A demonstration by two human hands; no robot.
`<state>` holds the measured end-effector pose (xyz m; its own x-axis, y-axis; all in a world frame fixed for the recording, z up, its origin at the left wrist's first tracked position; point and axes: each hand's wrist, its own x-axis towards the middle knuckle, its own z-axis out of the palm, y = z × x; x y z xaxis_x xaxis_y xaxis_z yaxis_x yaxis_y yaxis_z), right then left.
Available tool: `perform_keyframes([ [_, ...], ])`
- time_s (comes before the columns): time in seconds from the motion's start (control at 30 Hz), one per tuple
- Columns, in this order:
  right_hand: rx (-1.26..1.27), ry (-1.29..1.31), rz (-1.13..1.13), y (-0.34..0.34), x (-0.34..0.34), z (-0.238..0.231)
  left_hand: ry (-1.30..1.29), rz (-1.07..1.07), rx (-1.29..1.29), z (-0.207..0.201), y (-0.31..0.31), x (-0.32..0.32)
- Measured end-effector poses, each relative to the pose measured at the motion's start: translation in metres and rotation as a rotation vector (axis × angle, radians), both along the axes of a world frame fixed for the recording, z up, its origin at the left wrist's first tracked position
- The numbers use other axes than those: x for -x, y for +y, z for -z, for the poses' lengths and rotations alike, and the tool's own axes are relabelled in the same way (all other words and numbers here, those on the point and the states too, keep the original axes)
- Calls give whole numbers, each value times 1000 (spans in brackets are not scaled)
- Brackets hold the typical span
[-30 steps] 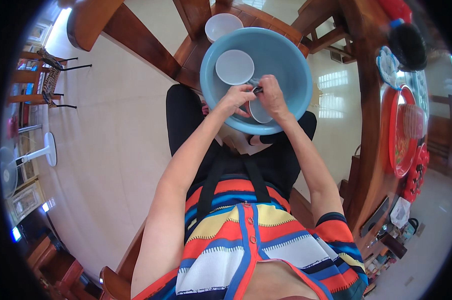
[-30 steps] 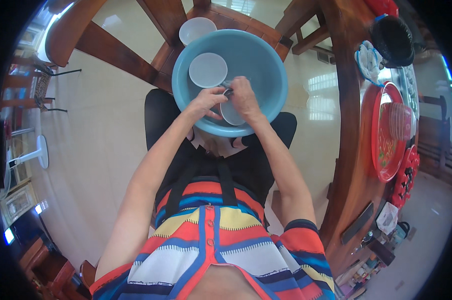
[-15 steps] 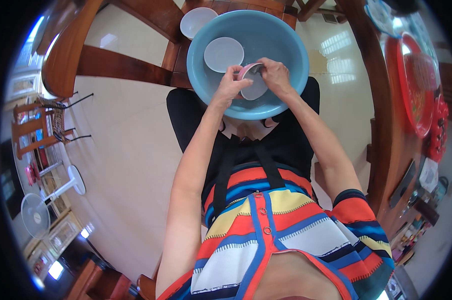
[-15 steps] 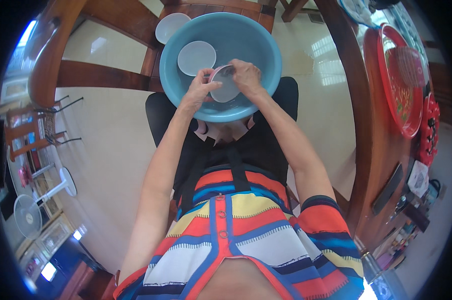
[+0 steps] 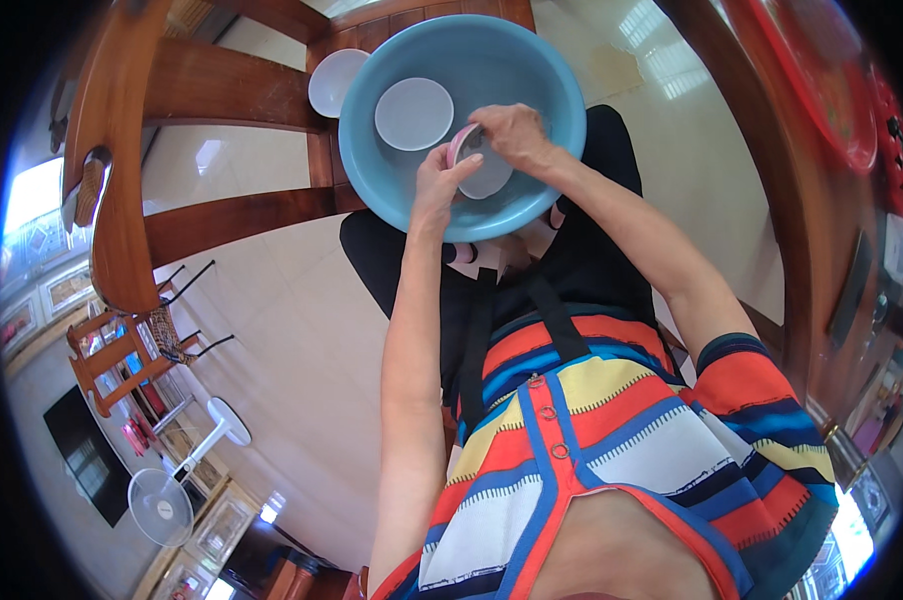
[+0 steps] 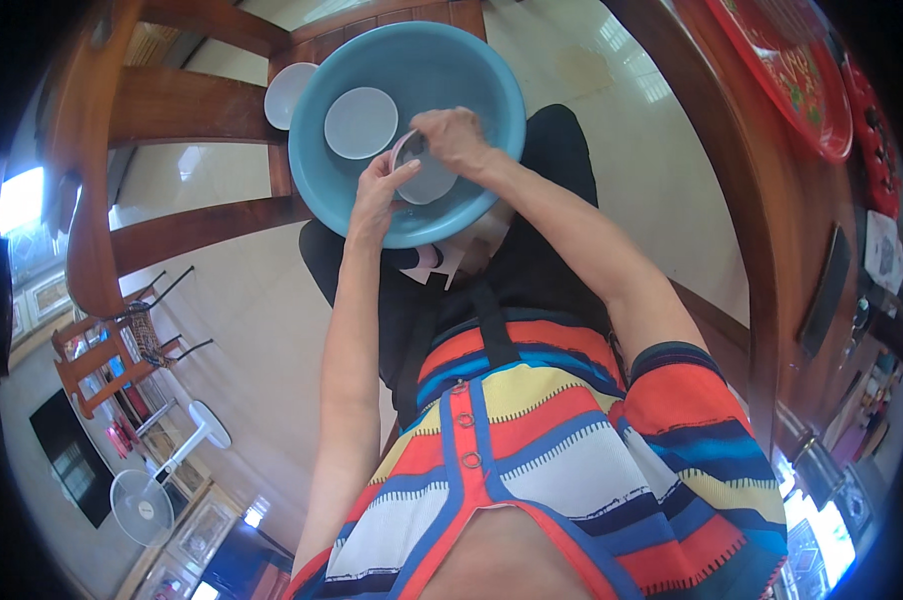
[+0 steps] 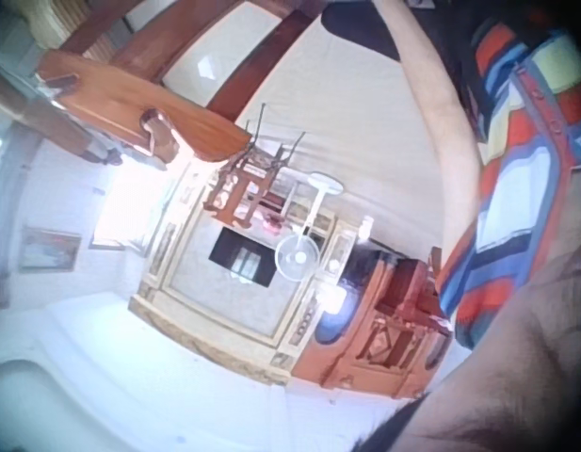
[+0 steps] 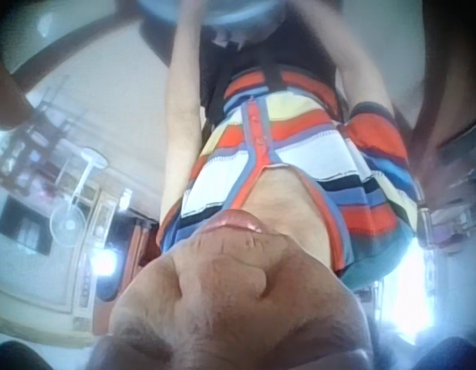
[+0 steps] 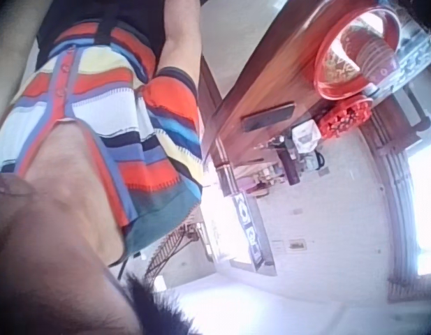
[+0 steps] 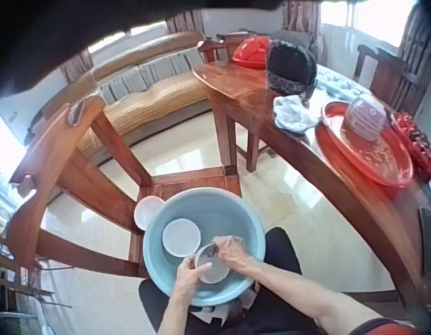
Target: The person washes small bowls in a basin of water using a cloth. They scrub each bowl, immersing them in the water, and then place the washed bowls on the table.
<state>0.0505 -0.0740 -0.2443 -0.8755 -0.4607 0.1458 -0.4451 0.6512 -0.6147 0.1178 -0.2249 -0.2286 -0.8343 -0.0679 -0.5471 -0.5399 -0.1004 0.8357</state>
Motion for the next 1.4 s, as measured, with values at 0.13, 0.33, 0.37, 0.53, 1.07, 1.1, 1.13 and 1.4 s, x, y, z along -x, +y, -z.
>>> perform_keyframes([
  [0.13,84,255,-249,-4,-4,4,-26,128,139,12,0,3],
  [0.33,-133,-253,202,4,12,26,113,-25,-31,7,0,0],
  [0.37,-131,-212,197,4,11,29,94,-32,-43,5,0,1],
  [0.53,55,152,-65,-2,-3,10,25,21,11,5,0,2],
  [1.07,61,156,-98,-4,-4,6,28,63,9,17,-6,1],
  [1.1,77,158,-102,-4,-3,8,7,83,39,14,-5,1],
  [1.13,92,160,-106,-4,-2,11,-13,103,70,12,-4,1],
  [1.4,-80,-327,174,1,12,21,115,-47,-60,10,-7,0],
])
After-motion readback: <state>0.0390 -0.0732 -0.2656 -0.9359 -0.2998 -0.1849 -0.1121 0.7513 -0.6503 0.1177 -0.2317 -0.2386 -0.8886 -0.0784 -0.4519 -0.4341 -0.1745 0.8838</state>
